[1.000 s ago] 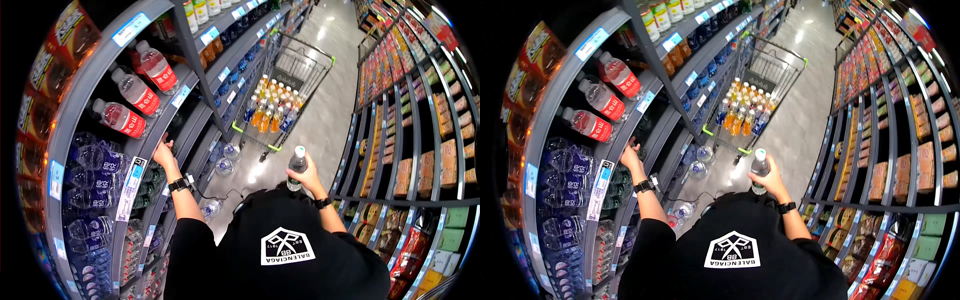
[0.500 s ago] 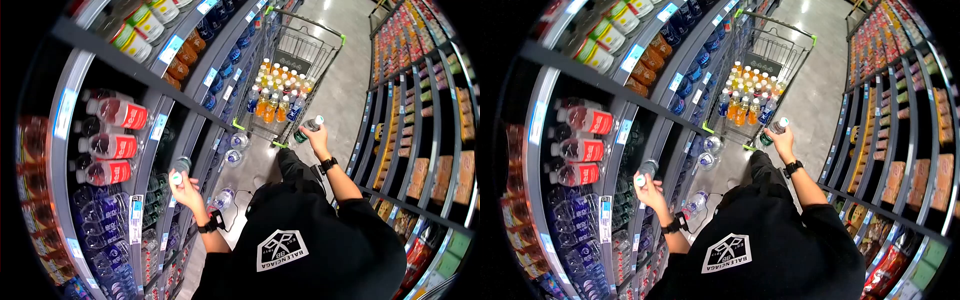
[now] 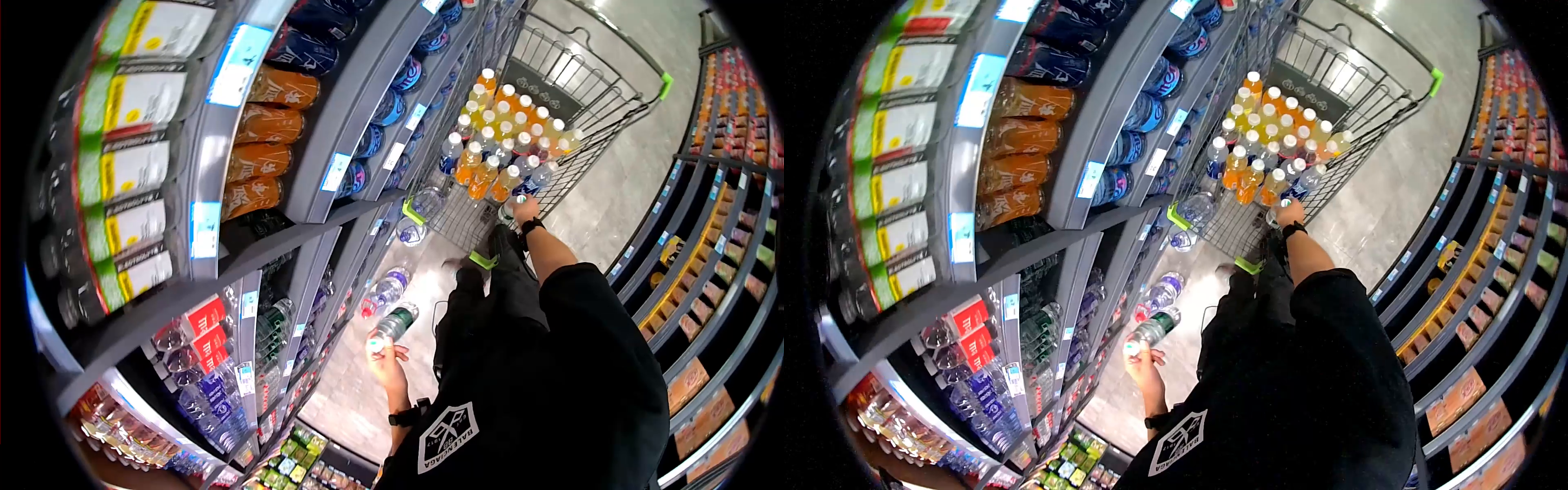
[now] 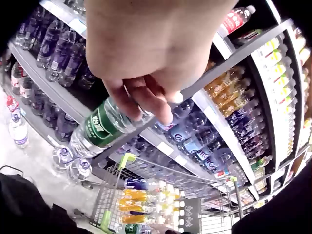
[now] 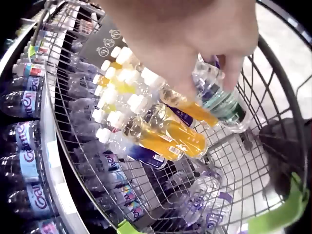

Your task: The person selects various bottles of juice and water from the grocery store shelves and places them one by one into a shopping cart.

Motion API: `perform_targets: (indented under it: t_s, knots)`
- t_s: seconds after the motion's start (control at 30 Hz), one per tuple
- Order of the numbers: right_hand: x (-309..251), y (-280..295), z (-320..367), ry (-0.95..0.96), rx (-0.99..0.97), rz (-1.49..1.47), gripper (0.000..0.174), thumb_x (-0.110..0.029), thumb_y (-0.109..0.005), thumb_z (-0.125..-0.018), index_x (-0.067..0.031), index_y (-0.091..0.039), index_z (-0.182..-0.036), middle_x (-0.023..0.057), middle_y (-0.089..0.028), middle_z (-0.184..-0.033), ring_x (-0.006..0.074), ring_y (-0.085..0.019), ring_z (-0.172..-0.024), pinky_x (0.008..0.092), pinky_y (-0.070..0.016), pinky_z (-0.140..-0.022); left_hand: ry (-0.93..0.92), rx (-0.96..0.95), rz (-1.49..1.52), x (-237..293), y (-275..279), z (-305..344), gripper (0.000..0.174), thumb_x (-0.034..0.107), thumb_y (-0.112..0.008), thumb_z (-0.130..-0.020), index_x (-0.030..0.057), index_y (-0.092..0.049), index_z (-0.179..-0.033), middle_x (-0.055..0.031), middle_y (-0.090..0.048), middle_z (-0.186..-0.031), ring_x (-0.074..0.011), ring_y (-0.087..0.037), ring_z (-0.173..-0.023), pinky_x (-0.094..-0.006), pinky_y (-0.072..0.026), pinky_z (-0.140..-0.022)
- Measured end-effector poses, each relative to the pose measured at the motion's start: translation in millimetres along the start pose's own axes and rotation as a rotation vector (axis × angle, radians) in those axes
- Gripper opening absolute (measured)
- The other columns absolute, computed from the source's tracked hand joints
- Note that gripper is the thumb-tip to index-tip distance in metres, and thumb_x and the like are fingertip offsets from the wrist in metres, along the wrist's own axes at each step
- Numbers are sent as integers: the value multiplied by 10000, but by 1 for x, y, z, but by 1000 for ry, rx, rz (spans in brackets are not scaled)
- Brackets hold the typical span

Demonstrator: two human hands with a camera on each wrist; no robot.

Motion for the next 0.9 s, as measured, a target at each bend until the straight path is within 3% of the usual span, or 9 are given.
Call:
perform_targets:
  t_s: [0.2,0.33,0.4,0.47,0.6,0.7,0.73,0.8,0.9]
  knots:
    - [-16,12,16,-32,478,-388,490,-73,-727,-808,74,-579,-1252,232,-668,-1183,368,-653,-1083,424,-499,-938,115,-131,-93,-18,-46,15,367,60,-597,-1009,-4,-486,-1353,-76,-655,-751,-138,-634,-631,-258,-508,-568]
    - [-80,-31,103,319,-365,-397,412,-95,-740,-830,30,-646,-1211,203,-700,-1074,294,-676,-1011,394,-522,-891,149,-199,-79,-20,-81,10,376,35,-611,-997,-10,-497,-1353,-72,-657,-764,-132,-638,-648,-256,-512,-574]
    - [-103,-68,192,756,-1040,-138,615,-61,-786,-706,-29,-594,-1289,125,-648,-1218,244,-629,-1105,363,-509,-942,142,-228,-88,-15,-101,3,380,28,-618,-993,-12,-503,-1352,-69,-659,-770,-126,-637,-652,-253,-513,-574]
    - [-155,-18,291,1153,-1256,-90,648,-167,-827,-704,-61,-584,-1296,135,-633,-1265,288,-604,-1190,425,-476,-992,157,-273,-63,-12,-117,0,363,11,-635,-973,-11,-546,-1324,-66,-663,-813,-109,-637,-660,-246,-522,-591]
    - [-182,7,328,1242,-1021,-53,643,-304,-836,-720,-105,-596,-1283,136,-652,-1256,313,-604,-1216,477,-439,-1020,195,-344,-61,-9,-133,-11,451,15,-665,-956,9,-528,-1386,-67,-691,-948,-98,-647,-729,-235,-530,-639]
    - [-182,-14,306,1401,-807,106,543,-363,-830,-723,-130,-638,-1174,98,-728,-1056,357,-691,-997,448,-515,-903,101,-351,-122,-6,-127,-19,505,24,-690,-942,19,-514,-1415,-59,-706,-943,-97,-643,-760,-245,-532,-699]
    - [-183,-20,284,1252,-783,64,484,-359,-837,-741,-114,-657,-1118,123,-727,-1032,355,-701,-915,413,-545,-794,13,-342,-219,2,-123,-20,520,26,-698,-940,20,-505,-1423,-49,-703,-936,-92,-631,-762,-248,-524,-707]
    - [-177,-30,234,788,-809,-119,472,-317,-808,-766,-49,-661,-1126,142,-726,-1026,321,-710,-924,432,-547,-835,44,-309,-281,-2,-105,-19,527,53,-723,-928,38,-521,-1415,-61,-718,-936,-89,-624,-766,-258,-522,-717]
    - [-155,-45,147,634,-292,-434,453,-270,-848,-755,-11,-656,-1074,124,-739,-941,274,-705,-850,409,-538,-778,26,-349,-619,-20,-79,-6,491,141,-726,-937,35,-547,-1381,-95,-734,-931,-130,-638,-739,-282,-525,-710]
Point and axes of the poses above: each hand's wrist, its own z-axis away from the middle knuckle, its own y-axis out of the back of the hand, x = y × z, the point moved 8 cm from there along -z, towards the middle knuckle
